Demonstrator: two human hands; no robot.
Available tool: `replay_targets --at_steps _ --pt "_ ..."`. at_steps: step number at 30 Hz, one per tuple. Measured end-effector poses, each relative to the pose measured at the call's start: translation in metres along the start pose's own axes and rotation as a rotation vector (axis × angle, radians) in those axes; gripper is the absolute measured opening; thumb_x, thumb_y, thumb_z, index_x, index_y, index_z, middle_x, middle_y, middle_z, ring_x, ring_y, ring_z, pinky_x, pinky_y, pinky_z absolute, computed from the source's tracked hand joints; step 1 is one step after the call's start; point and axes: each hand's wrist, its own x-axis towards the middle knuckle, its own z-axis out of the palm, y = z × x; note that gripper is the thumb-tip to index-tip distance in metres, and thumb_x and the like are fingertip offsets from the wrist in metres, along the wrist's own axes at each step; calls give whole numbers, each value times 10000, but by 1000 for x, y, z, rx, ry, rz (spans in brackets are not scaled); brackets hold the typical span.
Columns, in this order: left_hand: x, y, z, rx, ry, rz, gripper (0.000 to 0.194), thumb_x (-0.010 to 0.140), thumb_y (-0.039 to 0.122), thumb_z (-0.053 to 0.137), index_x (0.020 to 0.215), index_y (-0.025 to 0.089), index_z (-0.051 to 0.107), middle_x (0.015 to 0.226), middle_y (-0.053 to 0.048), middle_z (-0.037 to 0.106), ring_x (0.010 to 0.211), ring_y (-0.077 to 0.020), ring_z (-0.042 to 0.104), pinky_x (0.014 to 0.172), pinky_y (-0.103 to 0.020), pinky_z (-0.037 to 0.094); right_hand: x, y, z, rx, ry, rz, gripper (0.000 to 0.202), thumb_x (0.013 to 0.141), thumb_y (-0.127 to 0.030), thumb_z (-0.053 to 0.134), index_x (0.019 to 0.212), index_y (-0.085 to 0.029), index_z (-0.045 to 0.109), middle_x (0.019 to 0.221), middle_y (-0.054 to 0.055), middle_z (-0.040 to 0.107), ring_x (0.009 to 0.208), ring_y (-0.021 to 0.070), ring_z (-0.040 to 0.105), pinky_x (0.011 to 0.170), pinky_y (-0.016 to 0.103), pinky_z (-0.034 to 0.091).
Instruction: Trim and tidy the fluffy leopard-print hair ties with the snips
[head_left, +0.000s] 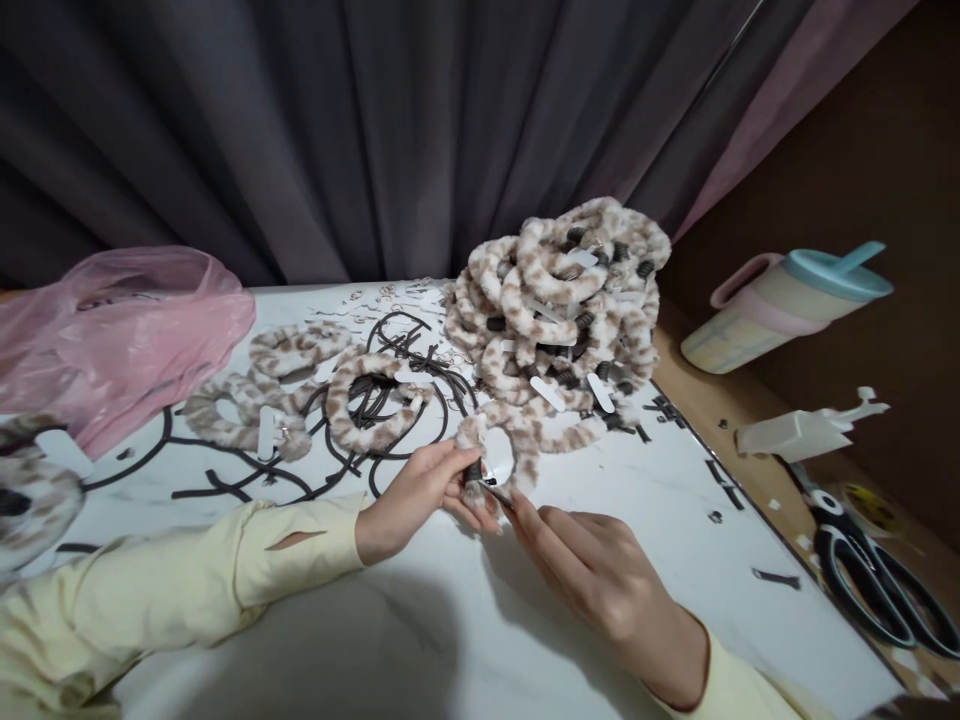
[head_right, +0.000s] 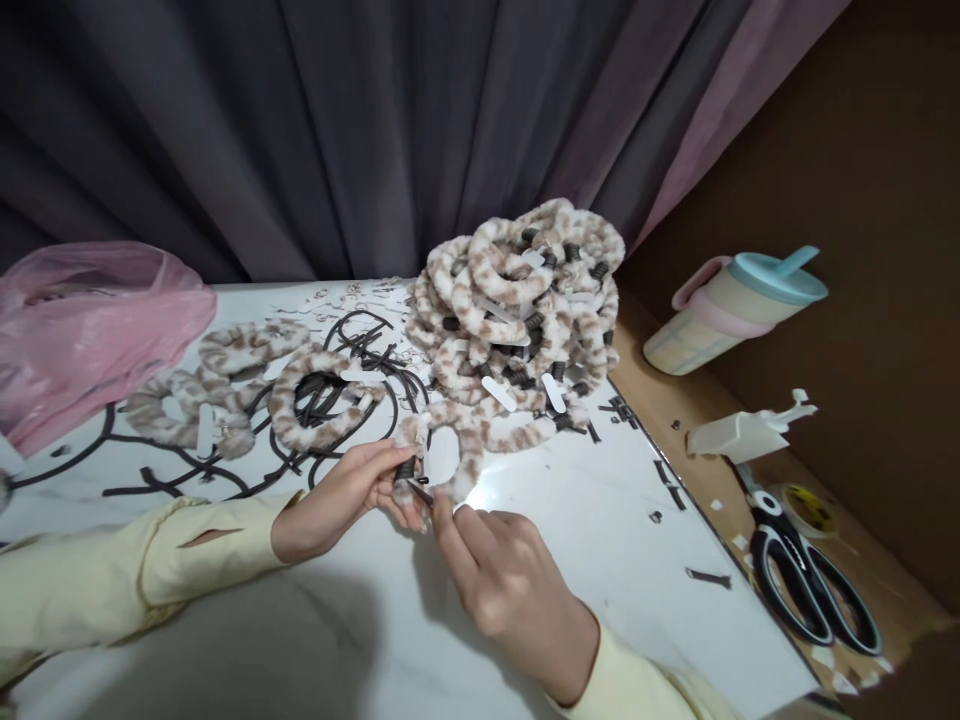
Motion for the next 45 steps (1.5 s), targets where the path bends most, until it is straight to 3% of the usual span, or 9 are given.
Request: replay_targets --at_steps 4,12,24,27,31,34,36,39,45 --pt "0 -2 1 -15 30 11 275 825 406 517 830 130 514 639 -56 661 538 -166 656 518 -234 524 4 -2 -1 -30 -6 -7 366 819 31 320 1171 12 418 582 39 545 482 135 471 407 261 330" --pt "-2 -6 7 -80 203 82 275 753 395 610 773 152 483 723 11 562 627 -131 632 577 -249 547 10 -10 8 -122 25 -20 307 831 11 310 1000 59 561 573 70 546 464 145 474 382 279 357" --pt "0 -2 9 -66 209 44 264 760 378 602 755 158 457 669 18 571 575 -126 630 584 -253 551 8 -2 7 -149 2 -93 281 844 -2 350 970 49 597 562 66 568 442 140 467 356 281 313" --pt "0 -2 7 -58 176 32 257 776 389 575 784 157 464 642 6 595 567 -156 650 577 -271 549 5 2 7 -19 70 73 249 880 -75 390 968 -44 620 519 11 558 413 93 457 378 238 325" --pt "0 -3 4 -51 123 51 274 808 414 527 854 149 474 668 -42 644 638 -210 681 599 -289 544 9 9 2 297 237 607 139 801 -253 598 776 -139 673 512 -2 601 404 69 482 417 184 390" --pt "0 -2 4 -47 134 78 284 809 414 532 875 142 481 710 -58 661 644 -214 682 613 -297 546 15 14 -4 729 117 947 248 712 -375 669 738 -129 681 403 -24 524 338 81 430 338 194 345" --pt "-1 -1 4 -43 147 93 289 806 412 538 884 139 487 723 -59 667 626 -200 678 614 -293 547 19 14 -5 981 15 1080 309 699 -426 663 759 -123 676 363 -41 473 300 74 381 304 190 295" --pt "-1 1 4 -32 152 114 279 817 409 527 867 137 493 710 -53 667 625 -188 675 614 -279 549 22 8 -2 1051 55 1136 295 697 -417 663 733 -124 658 353 -53 441 303 62 348 312 181 270" --pt "0 -3 2 -31 156 141 238 815 377 547 829 145 495 741 -33 655 642 -182 674 606 -280 560 20 -3 6 867 79 1013 237 745 -356 620 699 -125 648 432 -30 496 379 70 385 357 177 294"
